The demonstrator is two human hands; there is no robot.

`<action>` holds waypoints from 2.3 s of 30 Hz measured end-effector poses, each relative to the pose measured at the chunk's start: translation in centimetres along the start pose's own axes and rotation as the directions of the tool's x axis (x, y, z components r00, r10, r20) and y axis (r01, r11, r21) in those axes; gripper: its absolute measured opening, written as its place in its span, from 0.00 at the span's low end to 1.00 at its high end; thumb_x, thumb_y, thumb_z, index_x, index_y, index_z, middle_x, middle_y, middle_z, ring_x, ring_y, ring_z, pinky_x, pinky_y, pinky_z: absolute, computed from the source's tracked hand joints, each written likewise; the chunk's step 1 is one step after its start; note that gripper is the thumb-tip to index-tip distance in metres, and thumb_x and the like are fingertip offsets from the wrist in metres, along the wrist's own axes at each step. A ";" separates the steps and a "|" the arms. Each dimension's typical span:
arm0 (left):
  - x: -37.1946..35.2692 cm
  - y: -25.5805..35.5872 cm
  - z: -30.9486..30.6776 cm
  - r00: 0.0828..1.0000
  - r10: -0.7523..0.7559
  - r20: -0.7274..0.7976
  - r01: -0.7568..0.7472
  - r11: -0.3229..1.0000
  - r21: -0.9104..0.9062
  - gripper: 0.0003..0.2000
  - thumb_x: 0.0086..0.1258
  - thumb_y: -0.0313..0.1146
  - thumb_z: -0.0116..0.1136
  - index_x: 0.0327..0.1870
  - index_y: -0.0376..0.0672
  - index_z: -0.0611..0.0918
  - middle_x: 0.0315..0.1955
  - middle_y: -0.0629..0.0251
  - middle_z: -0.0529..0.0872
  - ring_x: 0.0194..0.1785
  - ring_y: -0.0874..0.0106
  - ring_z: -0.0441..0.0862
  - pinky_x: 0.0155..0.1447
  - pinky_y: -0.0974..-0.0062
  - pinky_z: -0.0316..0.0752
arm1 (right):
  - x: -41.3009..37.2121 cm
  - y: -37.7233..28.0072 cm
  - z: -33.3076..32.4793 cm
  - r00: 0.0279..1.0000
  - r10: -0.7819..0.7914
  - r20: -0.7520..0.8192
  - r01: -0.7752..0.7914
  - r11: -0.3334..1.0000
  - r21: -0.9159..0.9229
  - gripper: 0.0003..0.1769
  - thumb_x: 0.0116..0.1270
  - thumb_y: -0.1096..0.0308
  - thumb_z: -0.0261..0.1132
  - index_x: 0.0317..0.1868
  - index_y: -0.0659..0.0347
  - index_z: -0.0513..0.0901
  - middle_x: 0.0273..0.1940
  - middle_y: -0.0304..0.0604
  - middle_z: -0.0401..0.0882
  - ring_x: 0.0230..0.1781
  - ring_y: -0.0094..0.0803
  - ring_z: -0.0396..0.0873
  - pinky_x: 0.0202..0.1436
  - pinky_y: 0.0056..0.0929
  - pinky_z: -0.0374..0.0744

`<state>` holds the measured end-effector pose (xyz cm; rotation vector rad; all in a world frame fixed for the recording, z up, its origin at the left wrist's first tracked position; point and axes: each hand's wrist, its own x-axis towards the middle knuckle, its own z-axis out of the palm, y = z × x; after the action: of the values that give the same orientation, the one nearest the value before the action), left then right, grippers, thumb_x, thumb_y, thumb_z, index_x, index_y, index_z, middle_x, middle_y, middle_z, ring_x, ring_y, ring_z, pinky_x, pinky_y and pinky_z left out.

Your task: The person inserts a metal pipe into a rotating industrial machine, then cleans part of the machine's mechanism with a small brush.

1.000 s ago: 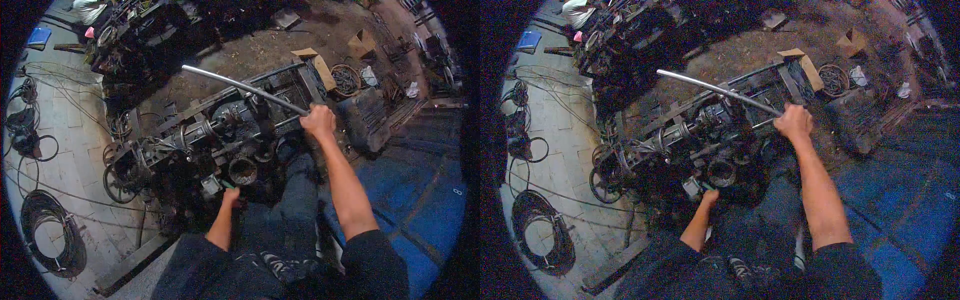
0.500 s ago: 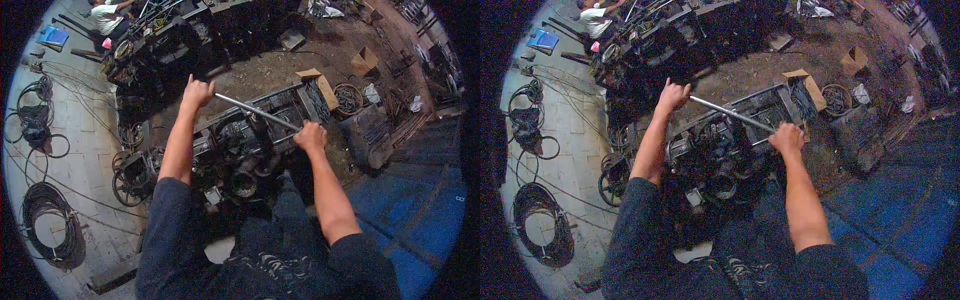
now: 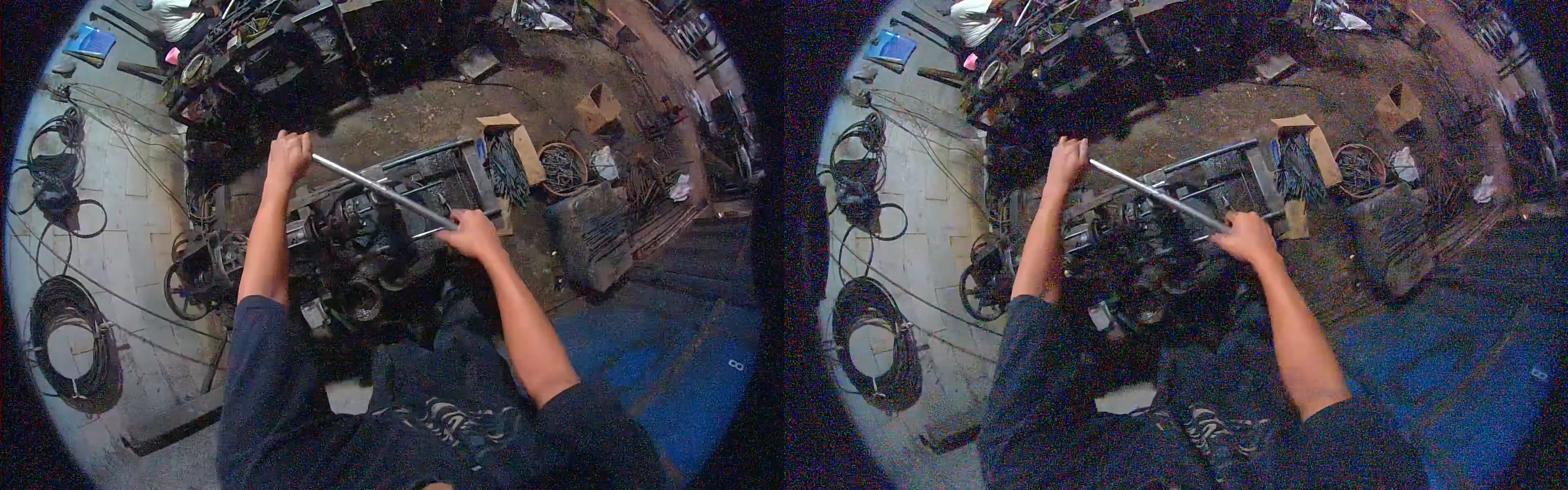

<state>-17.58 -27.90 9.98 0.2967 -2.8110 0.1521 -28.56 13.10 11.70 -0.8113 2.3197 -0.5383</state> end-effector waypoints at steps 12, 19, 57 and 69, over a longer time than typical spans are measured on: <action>-0.7 1.6 1.6 0.961 -0.253 0.109 0.241 0.964 0.115 0.16 0.74 0.39 0.40 0.43 0.38 0.80 0.46 0.53 0.81 0.59 0.51 0.69 0.62 0.57 0.66 | -1.3 15.6 11.9 0.868 0.413 -0.277 -0.449 0.890 -0.079 0.18 0.56 0.65 0.60 0.45 0.66 0.79 0.42 0.62 0.81 0.46 0.57 0.79 0.51 0.50 0.76; -1.1 1.8 1.1 0.968 -0.214 0.131 0.199 0.972 0.123 0.18 0.76 0.39 0.37 0.48 0.37 0.79 0.52 0.52 0.78 0.66 0.52 0.63 0.70 0.58 0.57 | -4.4 22.5 14.3 0.924 0.370 -0.097 -0.350 0.920 0.178 0.14 0.57 0.65 0.63 0.43 0.62 0.81 0.37 0.56 0.82 0.40 0.54 0.80 0.48 0.46 0.77; -59.2 -28.4 -12.7 0.241 -0.967 0.086 0.929 0.204 -0.307 0.24 0.66 0.34 0.55 0.61 0.34 0.68 0.55 0.41 0.74 0.58 0.44 0.70 0.60 0.52 0.66 | -7.6 -45.9 39.9 0.978 -0.200 0.061 0.169 0.930 0.327 0.22 0.66 0.71 0.55 0.62 0.62 0.73 0.47 0.54 0.83 0.46 0.41 0.82 0.51 0.35 0.76; -59.0 -29.8 -13.5 0.328 -0.944 0.025 0.892 0.301 -0.338 0.26 0.60 0.34 0.60 0.60 0.38 0.69 0.53 0.47 0.76 0.56 0.47 0.73 0.59 0.55 0.68 | -7.1 -49.4 45.3 0.976 0.129 0.178 -0.218 0.494 0.842 0.20 0.70 0.71 0.50 0.61 0.58 0.73 0.17 0.31 0.63 0.11 0.23 0.58 0.13 0.27 0.58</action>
<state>47.78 -44.00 6.39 1.6743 -1.9551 -0.4911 26.39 -25.86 8.67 -0.0833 1.6452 -1.3758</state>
